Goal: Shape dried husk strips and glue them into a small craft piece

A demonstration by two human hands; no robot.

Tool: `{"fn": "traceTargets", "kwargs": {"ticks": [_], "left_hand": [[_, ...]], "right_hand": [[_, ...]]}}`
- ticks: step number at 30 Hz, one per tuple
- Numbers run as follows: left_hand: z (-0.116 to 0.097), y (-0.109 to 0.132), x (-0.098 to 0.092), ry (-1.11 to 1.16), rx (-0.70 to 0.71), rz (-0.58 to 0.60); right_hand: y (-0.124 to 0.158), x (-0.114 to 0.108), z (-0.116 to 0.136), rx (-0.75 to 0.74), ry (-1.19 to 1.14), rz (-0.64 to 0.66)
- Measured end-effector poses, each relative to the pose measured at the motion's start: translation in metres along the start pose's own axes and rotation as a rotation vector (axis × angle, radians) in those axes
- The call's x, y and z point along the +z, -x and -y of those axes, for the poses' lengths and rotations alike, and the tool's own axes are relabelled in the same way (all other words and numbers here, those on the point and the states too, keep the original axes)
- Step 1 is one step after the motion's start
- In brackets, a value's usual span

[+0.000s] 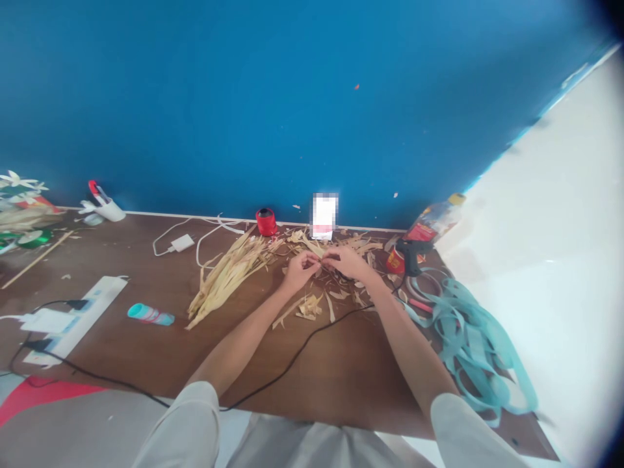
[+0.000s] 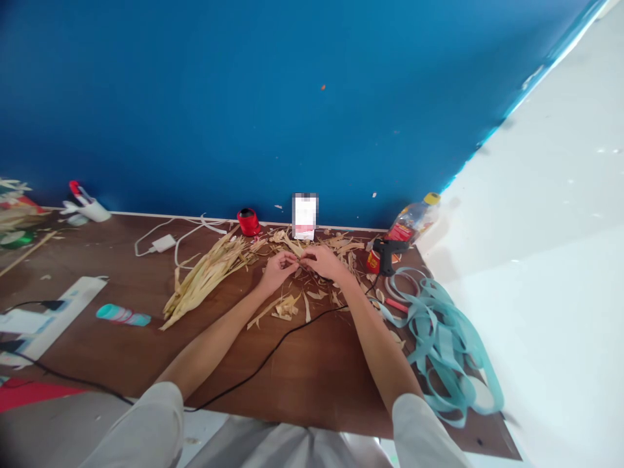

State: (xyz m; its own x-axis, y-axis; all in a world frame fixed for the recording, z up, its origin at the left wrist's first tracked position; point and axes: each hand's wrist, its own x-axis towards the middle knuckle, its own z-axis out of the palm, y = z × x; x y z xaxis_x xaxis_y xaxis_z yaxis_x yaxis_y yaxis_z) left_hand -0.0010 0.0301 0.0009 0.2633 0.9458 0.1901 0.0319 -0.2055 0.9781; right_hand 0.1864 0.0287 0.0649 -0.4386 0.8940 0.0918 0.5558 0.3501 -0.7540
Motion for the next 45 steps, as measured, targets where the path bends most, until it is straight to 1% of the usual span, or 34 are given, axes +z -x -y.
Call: {"fn": "traceTargets", "kwargs": {"ticks": [3, 10, 14, 18, 20, 24, 30, 36, 42, 45], "left_hand": [[-0.002, 0.0, 0.002, 0.009, 0.011, 0.029], [-0.013, 0.004, 0.003, -0.051, 0.018, 0.1], [-0.012, 0.003, 0.0, -0.026, 0.022, 0.077], [-0.008, 0.002, 0.0, 0.02, -0.006, 0.059], [-0.007, 0.001, 0.0, 0.023, -0.01, 0.059], [-0.007, 0.002, 0.0, 0.024, -0.005, 0.069], [-0.011, 0.003, -0.001, -0.031, 0.034, 0.1], [-0.013, 0.005, 0.0, -0.088, 0.048, 0.119], [-0.01, 0.004, 0.003, -0.085, 0.036, 0.106], [-0.01, 0.004, 0.003, -0.083, 0.038, 0.117]], "right_hand": [[0.002, -0.001, 0.003, -0.032, 0.05, -0.007], [0.002, -0.003, 0.004, -0.02, 0.052, -0.044], [0.001, -0.001, 0.005, -0.038, 0.017, -0.053], [0.001, -0.002, 0.001, -0.044, -0.012, -0.093], [0.001, -0.003, -0.001, -0.034, -0.005, -0.108], [0.002, -0.007, -0.003, -0.03, 0.037, -0.096], [0.002, -0.005, -0.001, -0.064, 0.05, -0.076], [0.001, -0.004, -0.003, -0.1, 0.051, -0.084], [-0.001, -0.003, -0.007, -0.149, 0.165, -0.062], [-0.002, -0.002, -0.01, -0.136, 0.254, -0.061]]}}
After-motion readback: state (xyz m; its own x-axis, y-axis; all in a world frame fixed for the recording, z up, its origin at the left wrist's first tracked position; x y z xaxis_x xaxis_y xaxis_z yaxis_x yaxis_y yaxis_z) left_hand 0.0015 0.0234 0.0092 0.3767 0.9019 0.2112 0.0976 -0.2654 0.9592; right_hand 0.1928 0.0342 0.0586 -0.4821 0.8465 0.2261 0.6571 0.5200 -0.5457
